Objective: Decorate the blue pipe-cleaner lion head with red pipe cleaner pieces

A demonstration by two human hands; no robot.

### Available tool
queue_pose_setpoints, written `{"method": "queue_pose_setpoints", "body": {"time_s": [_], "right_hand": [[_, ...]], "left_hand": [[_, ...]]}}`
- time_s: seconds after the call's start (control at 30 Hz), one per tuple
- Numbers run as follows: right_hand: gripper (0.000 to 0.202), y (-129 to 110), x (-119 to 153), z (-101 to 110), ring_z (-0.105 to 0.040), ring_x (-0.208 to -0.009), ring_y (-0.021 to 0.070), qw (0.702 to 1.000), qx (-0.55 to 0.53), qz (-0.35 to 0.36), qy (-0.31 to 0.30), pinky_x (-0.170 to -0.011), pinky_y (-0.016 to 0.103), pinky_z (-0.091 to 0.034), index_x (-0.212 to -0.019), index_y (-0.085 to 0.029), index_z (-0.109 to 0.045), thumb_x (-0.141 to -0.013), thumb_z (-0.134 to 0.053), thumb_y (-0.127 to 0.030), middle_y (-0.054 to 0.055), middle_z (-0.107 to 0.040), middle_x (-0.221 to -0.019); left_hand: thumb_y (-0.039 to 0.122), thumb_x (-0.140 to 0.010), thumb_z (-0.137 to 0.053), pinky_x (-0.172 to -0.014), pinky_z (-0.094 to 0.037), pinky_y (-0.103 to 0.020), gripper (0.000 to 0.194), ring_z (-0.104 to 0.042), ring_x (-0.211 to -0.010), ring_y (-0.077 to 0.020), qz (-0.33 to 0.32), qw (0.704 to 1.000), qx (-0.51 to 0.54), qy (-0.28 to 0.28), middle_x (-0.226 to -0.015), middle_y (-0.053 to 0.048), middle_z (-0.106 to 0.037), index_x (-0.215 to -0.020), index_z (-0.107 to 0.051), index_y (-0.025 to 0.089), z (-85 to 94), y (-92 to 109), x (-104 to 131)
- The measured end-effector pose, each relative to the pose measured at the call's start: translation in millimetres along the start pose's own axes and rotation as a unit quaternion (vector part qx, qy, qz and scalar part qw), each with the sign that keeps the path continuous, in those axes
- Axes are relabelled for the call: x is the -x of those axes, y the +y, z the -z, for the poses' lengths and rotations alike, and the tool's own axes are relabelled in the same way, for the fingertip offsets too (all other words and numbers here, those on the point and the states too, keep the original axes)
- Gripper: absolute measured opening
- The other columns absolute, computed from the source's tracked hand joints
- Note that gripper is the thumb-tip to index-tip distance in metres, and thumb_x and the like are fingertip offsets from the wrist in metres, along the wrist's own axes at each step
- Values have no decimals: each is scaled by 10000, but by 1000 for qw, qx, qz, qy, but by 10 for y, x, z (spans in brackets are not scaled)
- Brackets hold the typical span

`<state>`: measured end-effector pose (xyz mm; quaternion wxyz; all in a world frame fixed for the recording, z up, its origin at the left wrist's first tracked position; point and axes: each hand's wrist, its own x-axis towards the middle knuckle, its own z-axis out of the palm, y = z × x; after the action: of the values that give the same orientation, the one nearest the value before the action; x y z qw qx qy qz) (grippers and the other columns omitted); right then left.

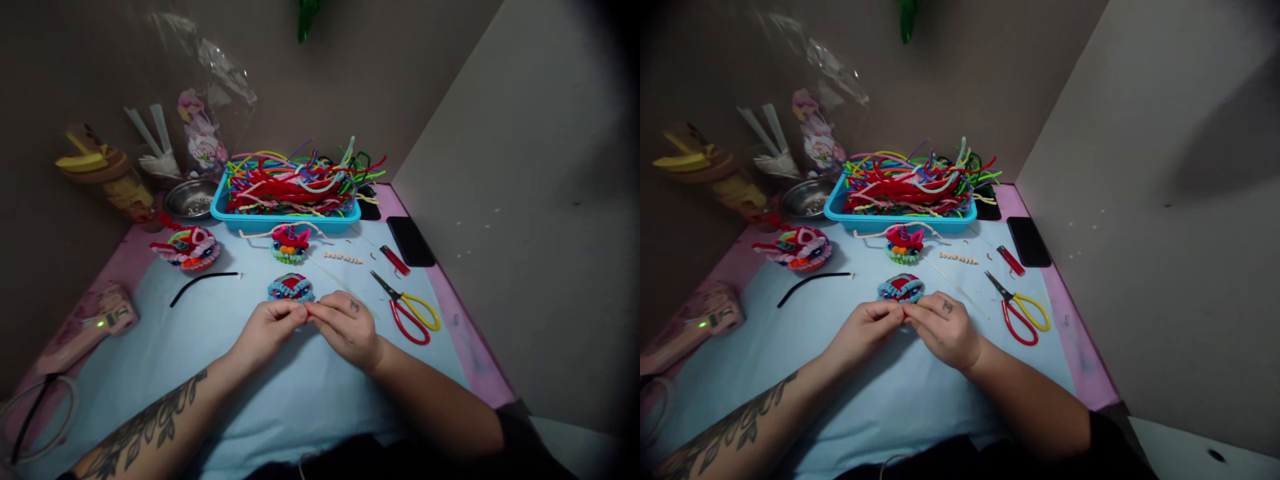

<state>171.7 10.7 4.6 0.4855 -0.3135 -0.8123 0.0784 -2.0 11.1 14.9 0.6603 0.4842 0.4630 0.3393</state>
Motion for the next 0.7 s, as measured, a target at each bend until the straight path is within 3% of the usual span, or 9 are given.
{"method": "queue_pose_setpoints", "body": {"time_s": [0.1,0.5,0.7], "right_hand": [[326,-3,-5,-9,-593,-738,144,1000,-10,-12,-4,-666,279,-535,-1133,-199,-614,-835,-553,-80,55,-637,-824],[229,-41,-34,22,-605,-747,133,996,-78,-52,-6,-675,251,-550,-1025,-195,-651,-845,-548,-99,56,-620,-823],[209,-52,-25,17,-601,-739,131,993,-96,-71,-9,-662,249,-543,-1008,-196,-662,-850,-546,-122,51,-613,-819]], "left_hand": [[459,-714,-670,-595,-345,-232,355,-450,-605,-113,-25,999,-32,3,-612,-5,-575,-709,-700,106,8,30,-2],[444,-669,-717,-576,-328,-226,335,-435,-576,-97,19,998,54,1,-600,5,-563,-711,-679,113,-27,-53,-14],[449,-666,-715,-545,-308,-214,342,-408,-551,-85,20,999,44,-3,-576,14,-547,-668,-664,111,-54,-27,0]]}}
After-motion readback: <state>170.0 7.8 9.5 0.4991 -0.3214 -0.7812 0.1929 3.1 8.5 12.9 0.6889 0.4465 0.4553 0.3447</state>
